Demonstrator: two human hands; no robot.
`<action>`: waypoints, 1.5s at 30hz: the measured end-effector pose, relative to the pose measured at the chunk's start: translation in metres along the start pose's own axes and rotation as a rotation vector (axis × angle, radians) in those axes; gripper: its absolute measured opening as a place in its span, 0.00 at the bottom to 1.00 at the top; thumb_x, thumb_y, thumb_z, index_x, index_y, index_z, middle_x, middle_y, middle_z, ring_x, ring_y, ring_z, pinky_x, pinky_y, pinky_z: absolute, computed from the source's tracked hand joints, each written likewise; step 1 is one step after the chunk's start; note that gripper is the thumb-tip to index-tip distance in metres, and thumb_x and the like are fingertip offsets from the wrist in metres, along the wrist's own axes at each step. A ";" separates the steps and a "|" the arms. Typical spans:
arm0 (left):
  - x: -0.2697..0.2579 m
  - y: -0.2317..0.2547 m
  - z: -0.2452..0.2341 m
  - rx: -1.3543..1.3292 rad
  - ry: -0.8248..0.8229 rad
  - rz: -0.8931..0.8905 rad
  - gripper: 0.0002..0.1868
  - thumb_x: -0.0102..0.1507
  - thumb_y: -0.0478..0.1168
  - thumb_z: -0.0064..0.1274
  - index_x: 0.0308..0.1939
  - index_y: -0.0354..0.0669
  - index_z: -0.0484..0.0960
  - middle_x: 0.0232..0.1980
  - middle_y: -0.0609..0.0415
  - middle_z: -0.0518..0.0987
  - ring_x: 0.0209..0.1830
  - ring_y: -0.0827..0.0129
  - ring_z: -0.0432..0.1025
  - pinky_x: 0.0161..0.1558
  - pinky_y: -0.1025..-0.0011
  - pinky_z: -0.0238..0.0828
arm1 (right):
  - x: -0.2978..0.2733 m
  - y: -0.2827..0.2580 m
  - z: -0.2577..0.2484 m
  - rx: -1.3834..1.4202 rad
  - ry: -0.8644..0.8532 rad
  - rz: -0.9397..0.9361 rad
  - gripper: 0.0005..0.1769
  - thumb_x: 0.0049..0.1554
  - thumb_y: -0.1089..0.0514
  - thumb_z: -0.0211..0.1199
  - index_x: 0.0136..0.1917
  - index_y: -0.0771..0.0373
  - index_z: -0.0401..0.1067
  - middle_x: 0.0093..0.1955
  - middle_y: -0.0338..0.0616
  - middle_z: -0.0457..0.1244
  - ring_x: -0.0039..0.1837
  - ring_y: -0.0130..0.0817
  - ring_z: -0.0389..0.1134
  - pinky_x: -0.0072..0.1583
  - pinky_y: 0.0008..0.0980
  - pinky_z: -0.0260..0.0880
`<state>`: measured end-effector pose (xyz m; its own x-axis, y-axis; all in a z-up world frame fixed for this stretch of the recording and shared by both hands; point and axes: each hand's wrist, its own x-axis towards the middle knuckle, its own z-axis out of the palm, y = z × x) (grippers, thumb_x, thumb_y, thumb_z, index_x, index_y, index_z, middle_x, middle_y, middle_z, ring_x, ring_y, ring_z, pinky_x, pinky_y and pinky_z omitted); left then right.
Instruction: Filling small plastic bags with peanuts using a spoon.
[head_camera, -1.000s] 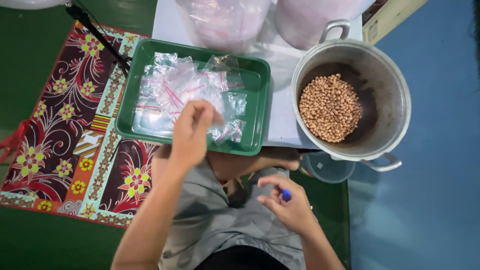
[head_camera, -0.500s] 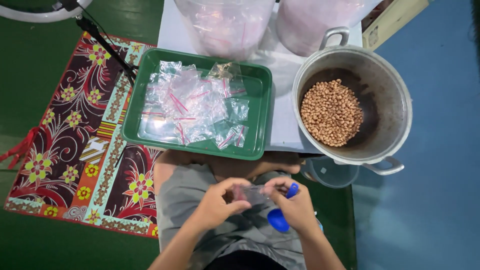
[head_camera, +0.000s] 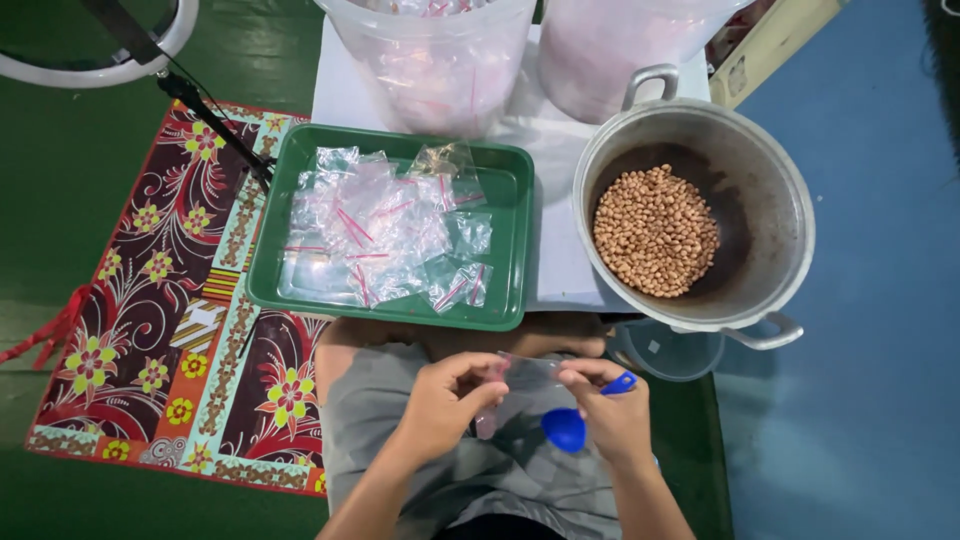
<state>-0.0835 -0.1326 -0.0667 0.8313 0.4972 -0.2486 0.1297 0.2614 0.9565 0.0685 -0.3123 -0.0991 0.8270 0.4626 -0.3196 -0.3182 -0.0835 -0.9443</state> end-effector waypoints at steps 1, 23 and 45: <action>0.000 -0.003 0.001 0.000 0.000 -0.001 0.15 0.58 0.28 0.62 0.49 0.32 0.86 0.32 0.51 0.84 0.26 0.75 0.73 0.30 0.79 0.72 | 0.002 0.001 -0.003 0.000 0.000 0.001 0.07 0.51 0.72 0.70 0.45 0.73 0.81 0.33 0.45 0.69 0.29 0.25 0.58 0.32 0.21 0.56; -0.003 -0.059 0.022 0.109 0.066 -0.049 0.11 0.58 0.32 0.61 0.45 0.37 0.88 0.33 0.57 0.84 0.28 0.78 0.69 0.33 0.80 0.67 | -0.028 -0.007 0.032 -0.467 -0.220 -0.223 0.10 0.46 0.64 0.75 0.42 0.61 0.78 0.38 0.34 0.67 0.31 0.21 0.56 0.35 0.21 0.59; -0.004 -0.078 0.021 -0.030 -0.054 0.004 0.04 0.62 0.28 0.55 0.37 0.39 0.79 0.32 0.59 0.77 0.29 0.79 0.64 0.35 0.80 0.63 | -0.018 -0.006 0.029 -0.461 -0.176 -0.066 0.03 0.47 0.67 0.71 0.37 0.67 0.83 0.28 0.36 0.68 0.29 0.21 0.57 0.33 0.21 0.57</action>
<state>-0.0854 -0.1719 -0.1376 0.8598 0.4534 -0.2350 0.1103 0.2844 0.9523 0.0420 -0.2942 -0.0859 0.7350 0.6188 -0.2774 0.0029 -0.4119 -0.9112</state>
